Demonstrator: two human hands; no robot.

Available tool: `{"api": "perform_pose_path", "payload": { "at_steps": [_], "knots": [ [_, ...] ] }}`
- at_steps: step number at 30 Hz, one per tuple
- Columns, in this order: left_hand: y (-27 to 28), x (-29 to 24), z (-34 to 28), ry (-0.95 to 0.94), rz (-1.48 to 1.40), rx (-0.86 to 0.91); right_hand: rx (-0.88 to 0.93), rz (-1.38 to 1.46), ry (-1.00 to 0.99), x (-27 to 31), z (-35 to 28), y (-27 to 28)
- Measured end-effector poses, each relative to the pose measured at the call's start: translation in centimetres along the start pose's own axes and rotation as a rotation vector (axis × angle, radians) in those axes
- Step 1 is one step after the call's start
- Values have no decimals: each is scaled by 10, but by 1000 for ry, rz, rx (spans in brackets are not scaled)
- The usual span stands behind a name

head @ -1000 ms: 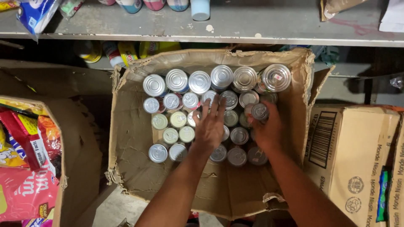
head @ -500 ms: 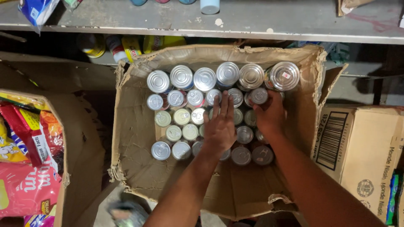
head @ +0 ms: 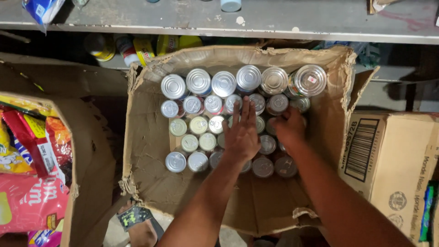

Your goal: Moving canned goods between shelves and into a cardboard box to organize a storage area.

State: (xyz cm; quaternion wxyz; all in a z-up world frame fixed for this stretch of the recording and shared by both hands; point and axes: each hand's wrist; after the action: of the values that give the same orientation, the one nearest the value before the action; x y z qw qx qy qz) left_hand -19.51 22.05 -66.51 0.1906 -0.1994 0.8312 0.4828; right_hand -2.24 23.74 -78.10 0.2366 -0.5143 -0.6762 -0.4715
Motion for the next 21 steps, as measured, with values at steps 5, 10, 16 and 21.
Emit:
{"api": "perform_pose_path", "payload": {
  "at_steps": [5, 10, 16, 21],
  "knots": [
    [-22, 17, -19, -99, -63, -158, -93, -108, -9, 1, -44, -6],
    [-7, -3, -55, -151, -135, -267, -52, 111, -88, 22, -89, 3],
    [28, -39, -90, -77, -221, -193, -18, 245, -295, 127, -137, 65],
    [95, -97, -130, 45, -303, -107, -72, 585, -54, 131, -160, 102]
  ]
}}
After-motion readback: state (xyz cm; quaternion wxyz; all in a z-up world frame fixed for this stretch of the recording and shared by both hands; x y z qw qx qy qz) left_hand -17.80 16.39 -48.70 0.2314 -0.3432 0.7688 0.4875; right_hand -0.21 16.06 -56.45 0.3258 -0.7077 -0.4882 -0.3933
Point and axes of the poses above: each hand's wrist, its own z-axis towards the middle knuckle, its own y-axis out of the back of the hand, x = y × z, and after that the axes turned 7 degrees about -z, right-handed
